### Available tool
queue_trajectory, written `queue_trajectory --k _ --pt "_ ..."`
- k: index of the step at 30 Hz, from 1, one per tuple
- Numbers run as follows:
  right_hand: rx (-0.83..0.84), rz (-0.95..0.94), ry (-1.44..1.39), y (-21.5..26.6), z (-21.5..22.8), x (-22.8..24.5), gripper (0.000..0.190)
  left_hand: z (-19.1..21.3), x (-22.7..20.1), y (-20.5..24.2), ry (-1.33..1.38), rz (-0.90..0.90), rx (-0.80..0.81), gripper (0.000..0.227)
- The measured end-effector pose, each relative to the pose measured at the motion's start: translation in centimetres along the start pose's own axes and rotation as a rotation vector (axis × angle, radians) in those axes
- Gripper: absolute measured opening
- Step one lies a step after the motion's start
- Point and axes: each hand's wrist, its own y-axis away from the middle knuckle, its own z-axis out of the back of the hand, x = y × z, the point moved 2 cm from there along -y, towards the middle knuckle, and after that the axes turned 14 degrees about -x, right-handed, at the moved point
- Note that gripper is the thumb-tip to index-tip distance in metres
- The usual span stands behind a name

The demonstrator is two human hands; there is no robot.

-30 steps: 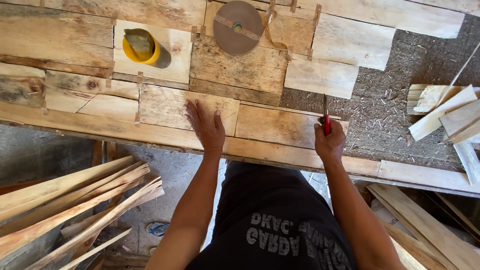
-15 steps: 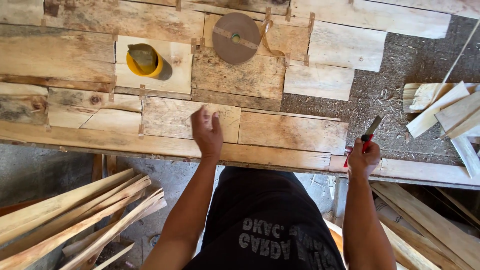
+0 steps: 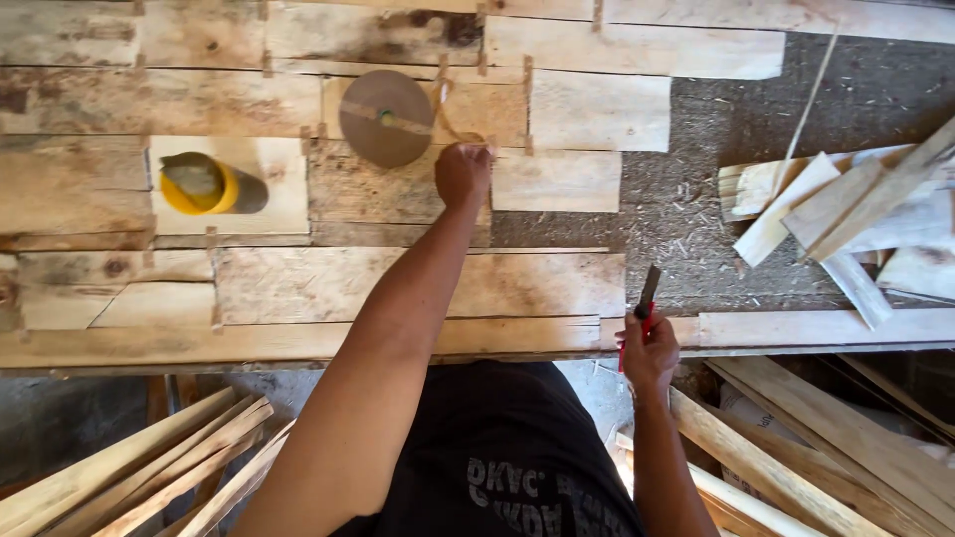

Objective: Manually joining and patching thin wood veneer strips using adhesive tape and a utility knife.

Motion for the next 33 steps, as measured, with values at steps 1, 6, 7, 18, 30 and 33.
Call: queue_trajectory --k 1,6,7,18,30,33 --pt "-0.006 -0.001 0.001 -0.3 0.3 -0.1 0.016 0.7 -1.7 0.1 0.001 -0.002 0.006 0.029" --pt "0.051 -0.059 -0.084 -1.3 1.3 -0.5 0.016 -3.1 -0.9 -2.0 -0.088 0.240 -0.002 0.024" --pt "0.051 -0.067 -0.084 -1.7 1.1 -0.3 0.016 -3.0 -1.1 -1.8 -0.095 0.241 -0.001 0.024" --pt "0.342 0.354 0.301 -3.2 -8.0 13.4 0.041 -1.0 3.4 -1.0 0.522 0.048 -0.214 0.011" --pt "0.638 0.830 0.202 -1.8 -17.2 22.3 0.034 3.9 8.6 1.0 0.869 0.189 0.037 0.014" --pt "0.680 0.852 0.295 -1.6 -18.5 23.7 0.033 4.9 9.4 1.7 0.936 0.174 0.091 0.022"
